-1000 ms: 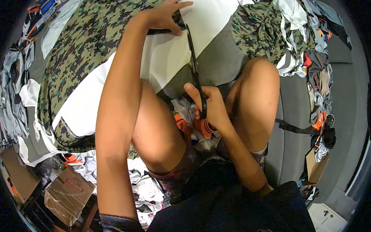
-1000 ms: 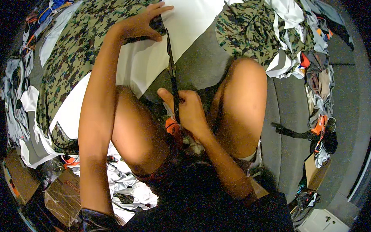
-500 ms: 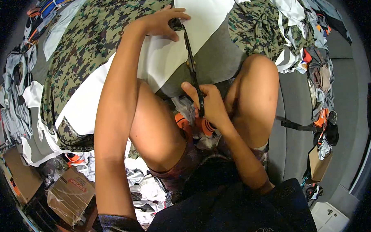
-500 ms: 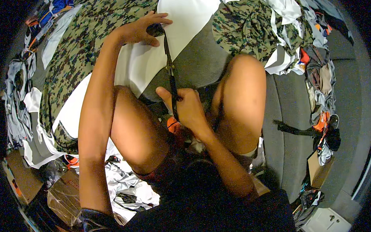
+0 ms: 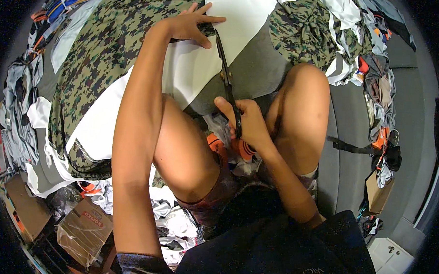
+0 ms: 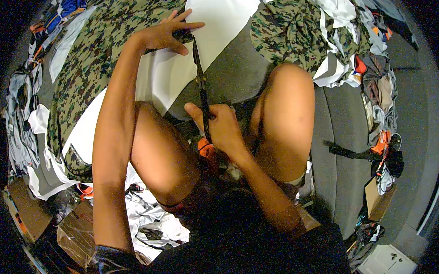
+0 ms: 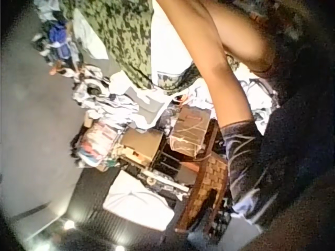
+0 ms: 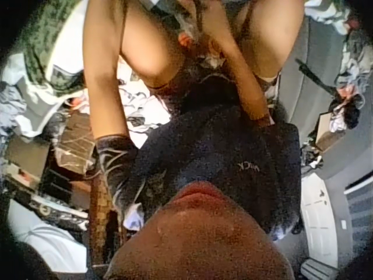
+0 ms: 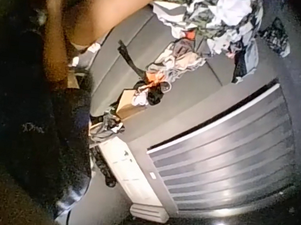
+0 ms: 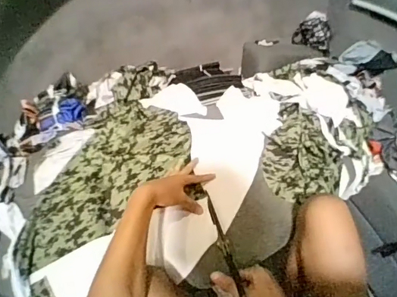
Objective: Cutting shapes out of camouflage patterned fabric using a pair of scissors.
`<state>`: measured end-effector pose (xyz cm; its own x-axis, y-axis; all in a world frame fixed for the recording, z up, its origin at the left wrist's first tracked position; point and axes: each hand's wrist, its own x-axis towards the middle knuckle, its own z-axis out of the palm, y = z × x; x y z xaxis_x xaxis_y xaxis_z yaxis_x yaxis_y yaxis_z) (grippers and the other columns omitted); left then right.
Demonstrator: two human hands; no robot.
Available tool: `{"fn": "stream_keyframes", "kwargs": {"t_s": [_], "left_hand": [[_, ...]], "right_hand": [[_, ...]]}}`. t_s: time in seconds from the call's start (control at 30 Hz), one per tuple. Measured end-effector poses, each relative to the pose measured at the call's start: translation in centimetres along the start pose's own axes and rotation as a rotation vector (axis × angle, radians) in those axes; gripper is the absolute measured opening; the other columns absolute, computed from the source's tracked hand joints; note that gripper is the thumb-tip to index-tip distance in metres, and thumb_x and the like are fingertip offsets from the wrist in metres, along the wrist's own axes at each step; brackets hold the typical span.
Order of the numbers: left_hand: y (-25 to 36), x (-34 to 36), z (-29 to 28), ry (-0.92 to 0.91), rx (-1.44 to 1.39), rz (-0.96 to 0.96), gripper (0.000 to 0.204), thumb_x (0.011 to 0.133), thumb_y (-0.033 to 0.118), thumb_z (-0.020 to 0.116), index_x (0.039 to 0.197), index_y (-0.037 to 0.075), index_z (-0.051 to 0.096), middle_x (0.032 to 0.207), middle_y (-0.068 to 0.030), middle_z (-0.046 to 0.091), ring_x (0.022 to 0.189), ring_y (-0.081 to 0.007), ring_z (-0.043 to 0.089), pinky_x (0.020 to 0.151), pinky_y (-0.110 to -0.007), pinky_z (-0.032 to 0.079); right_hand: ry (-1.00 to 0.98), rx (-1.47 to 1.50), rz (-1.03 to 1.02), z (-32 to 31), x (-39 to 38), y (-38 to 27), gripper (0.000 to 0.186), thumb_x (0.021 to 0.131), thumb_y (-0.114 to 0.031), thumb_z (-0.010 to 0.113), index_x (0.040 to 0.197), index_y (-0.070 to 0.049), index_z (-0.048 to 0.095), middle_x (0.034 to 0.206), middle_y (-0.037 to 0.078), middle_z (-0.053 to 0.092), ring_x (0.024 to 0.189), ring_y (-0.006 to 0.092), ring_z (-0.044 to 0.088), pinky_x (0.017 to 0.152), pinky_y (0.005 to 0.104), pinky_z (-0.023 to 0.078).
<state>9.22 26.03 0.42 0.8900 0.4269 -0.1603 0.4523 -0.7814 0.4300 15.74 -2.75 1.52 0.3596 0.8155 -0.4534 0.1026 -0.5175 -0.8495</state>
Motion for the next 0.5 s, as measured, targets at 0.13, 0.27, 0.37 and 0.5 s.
{"fn": "stream_keyframes", "kwargs": {"t_s": [0.13,0.27,0.37,0.5], "left_hand": [[0.1,-0.2,-0.2,-0.021,-0.003,0.006,0.089,0.065,0.036,0.080,0.143,0.040,0.038,0.160,0.0012,0.008,0.146,-0.0338,-0.001,0.116,-0.056,0.010],[0.4,-0.2,-0.2,-0.036,-0.009,-0.001,0.088,0.066,0.033,0.080,0.143,0.038,0.038,0.160,0.0010,0.008,0.146,-0.0327,-0.002,0.117,-0.054,0.010],[-0.1,-0.3,0.0,0.058,-0.102,0.039,0.082,0.068,0.027,0.079,0.142,0.032,0.043,0.159,-0.0007,0.014,0.145,-0.0319,0.008,0.117,-0.050,0.015],[-0.6,-0.7,-0.4,0.119,-0.252,0.109,0.076,0.070,0.022,0.078,0.139,0.026,0.047,0.156,-0.0023,0.021,0.142,-0.0305,0.018,0.115,-0.046,0.020]], "right_hand": [[-0.003,-0.002,-0.012,-0.1,0.0,0.0,0.050,0.088,-0.042,0.065,0.055,-0.008,0.049,0.047,0.000,0.044,0.039,0.0089,0.042,0.038,0.0232,0.034],[-0.009,-0.023,-0.028,-0.3,-0.1,-0.2,0.050,0.088,-0.041,0.064,0.055,-0.008,0.049,0.047,0.000,0.044,0.039,0.0088,0.042,0.038,0.0231,0.034],[-0.014,-0.028,-0.040,-0.3,-0.1,-0.2,0.050,0.088,-0.041,0.065,0.055,-0.008,0.048,0.047,0.000,0.044,0.039,0.0088,0.042,0.038,0.0230,0.035],[-0.011,0.005,0.004,-0.6,-0.1,-0.2,0.053,0.086,-0.044,0.066,0.053,-0.006,0.051,0.046,0.000,0.044,0.040,0.0103,0.040,0.040,0.0254,0.034]]}}
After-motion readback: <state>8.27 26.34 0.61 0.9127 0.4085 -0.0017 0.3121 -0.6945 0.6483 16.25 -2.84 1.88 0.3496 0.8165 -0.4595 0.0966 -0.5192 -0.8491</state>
